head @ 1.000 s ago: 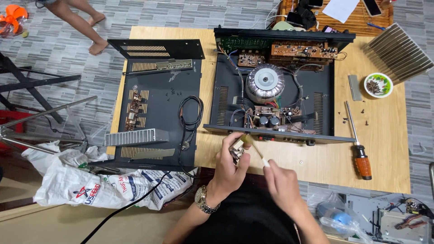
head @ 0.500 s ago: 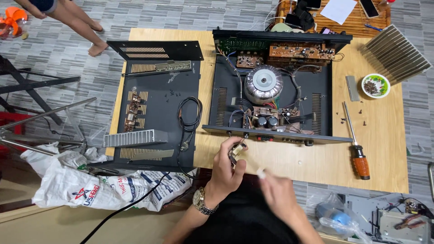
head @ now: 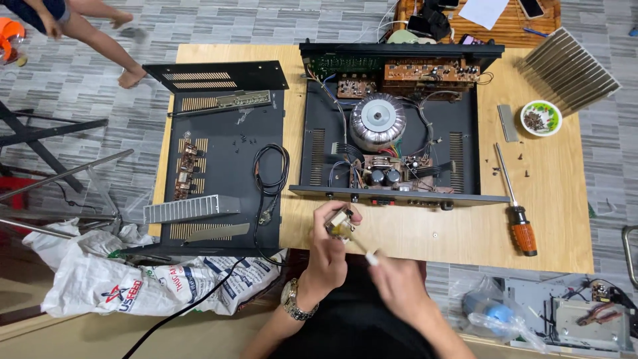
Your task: Cleaning and inspecting a circuit board from an open audio amplifier using a brush and screwdriver
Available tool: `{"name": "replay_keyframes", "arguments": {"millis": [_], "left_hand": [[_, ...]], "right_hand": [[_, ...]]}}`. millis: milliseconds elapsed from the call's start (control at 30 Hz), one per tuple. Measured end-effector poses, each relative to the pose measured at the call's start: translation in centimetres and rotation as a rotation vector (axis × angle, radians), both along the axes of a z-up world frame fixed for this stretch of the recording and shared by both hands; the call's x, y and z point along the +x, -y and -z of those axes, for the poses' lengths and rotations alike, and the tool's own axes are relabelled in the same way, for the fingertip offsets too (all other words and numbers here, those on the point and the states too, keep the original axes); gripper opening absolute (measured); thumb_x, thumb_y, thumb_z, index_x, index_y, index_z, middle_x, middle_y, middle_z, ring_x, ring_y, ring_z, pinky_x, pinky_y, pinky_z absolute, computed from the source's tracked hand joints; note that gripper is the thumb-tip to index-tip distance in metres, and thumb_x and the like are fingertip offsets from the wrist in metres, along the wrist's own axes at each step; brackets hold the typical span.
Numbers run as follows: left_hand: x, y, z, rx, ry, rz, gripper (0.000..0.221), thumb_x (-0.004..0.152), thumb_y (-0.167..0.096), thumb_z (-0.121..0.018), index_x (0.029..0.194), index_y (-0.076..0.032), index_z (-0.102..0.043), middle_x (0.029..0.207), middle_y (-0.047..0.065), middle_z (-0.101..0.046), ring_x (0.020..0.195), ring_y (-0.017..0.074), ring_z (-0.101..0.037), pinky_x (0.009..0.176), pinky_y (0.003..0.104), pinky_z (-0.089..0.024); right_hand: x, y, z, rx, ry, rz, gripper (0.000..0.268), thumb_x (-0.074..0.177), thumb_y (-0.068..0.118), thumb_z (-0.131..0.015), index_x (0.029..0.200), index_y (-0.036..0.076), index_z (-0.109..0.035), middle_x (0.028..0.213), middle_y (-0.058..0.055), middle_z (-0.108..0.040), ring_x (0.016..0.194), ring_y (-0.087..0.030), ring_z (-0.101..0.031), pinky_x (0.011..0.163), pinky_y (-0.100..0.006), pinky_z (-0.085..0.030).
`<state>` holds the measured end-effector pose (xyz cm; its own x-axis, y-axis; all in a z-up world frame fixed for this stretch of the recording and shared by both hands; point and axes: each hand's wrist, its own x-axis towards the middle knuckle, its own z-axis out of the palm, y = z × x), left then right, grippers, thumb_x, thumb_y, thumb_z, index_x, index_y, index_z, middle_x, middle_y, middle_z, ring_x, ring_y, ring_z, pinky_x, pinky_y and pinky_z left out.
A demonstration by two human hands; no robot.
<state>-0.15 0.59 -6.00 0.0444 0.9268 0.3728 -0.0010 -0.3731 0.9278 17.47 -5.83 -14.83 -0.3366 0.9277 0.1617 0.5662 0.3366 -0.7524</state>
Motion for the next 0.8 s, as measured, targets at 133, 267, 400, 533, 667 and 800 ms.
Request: {"name": "replay_keyframes", "arguments": {"millis": [133,267,400,533,667,800], "left_hand": [[0.5,-0.2,-0.4,-0.101,0.180,0.037,0.069,0.108,-0.059,-0.030,0.132,0.004,-0.040,0.103,0.016,-0.064,0.093,0.0224,-0.065,0.088,0.036,-0.056],[0.2,-0.3,-1.1,-0.194,0.368,0.088,0.062,0.109,-0.056,-0.027,0.131,-0.001,-0.043,0.102,0.016,-0.063,0.091,0.0234,-0.063,0.085,0.037,-0.055],[-0.4,-0.1,-1.7,-0.408,0.453,0.109,0.064,0.106,-0.055,-0.028,0.135,-0.001,-0.047,0.108,0.019,-0.069,0.093,0.0254,-0.070,0.084,0.038,-0.058],[0.0,-0.4,-1.4,-0.379,0.548,0.211,0.060,0.108,-0.054,-0.029,0.134,-0.003,-0.045,0.102,0.017,-0.064,0.092,0.0212,-0.064,0.083,0.033,-0.055],[0.2,-0.3,0.6,-0.406,0.452,0.252,0.054,0.109,-0.053,-0.030,0.130,-0.007,-0.046,0.106,0.012,-0.065,0.089,0.0204,-0.067,0.073,0.032,-0.056],[-0.3,0.1,1.8,-0.504,0.245,0.431,0.051,0.110,-0.039,-0.044,0.143,-0.002,-0.039,0.105,0.016,-0.068,0.088,0.0162,-0.066,0.084,0.028,-0.055]], "right_hand": [[1.3,-1.7,-0.8,-0.044,0.072,0.188,0.019,0.104,0.018,-0.046,0.088,0.010,-0.048,0.051,-0.005,-0.045,0.043,-0.023,-0.039,0.049,-0.040,-0.032],[1.4,-1.8,0.4,-0.009,0.109,0.003,0.020,0.103,0.024,-0.047,0.087,0.014,-0.048,0.054,-0.004,-0.054,0.043,-0.029,-0.053,0.046,-0.041,-0.040],[2.7,-2.8,-0.5,0.108,0.189,0.101,0.021,0.103,0.020,-0.049,0.085,0.011,-0.048,0.051,-0.003,-0.048,0.041,-0.022,-0.043,0.045,-0.039,-0.033],[1.9,-3.4,-2.2,0.081,0.264,-0.004,0.031,0.105,0.033,-0.047,0.081,0.013,-0.044,0.062,-0.005,-0.053,0.051,-0.033,-0.053,0.050,-0.044,-0.040],[4.9,-4.6,-2.7,0.110,0.334,0.141,0.024,0.099,0.032,-0.060,0.081,0.018,-0.052,0.067,0.000,-0.055,0.058,-0.016,-0.053,0.056,-0.035,-0.038],[8.3,-5.1,-3.0,0.190,0.505,0.296,0.028,0.094,0.043,-0.073,0.099,0.016,-0.068,0.083,-0.003,-0.067,0.078,-0.023,-0.064,0.070,-0.036,-0.044]]}}
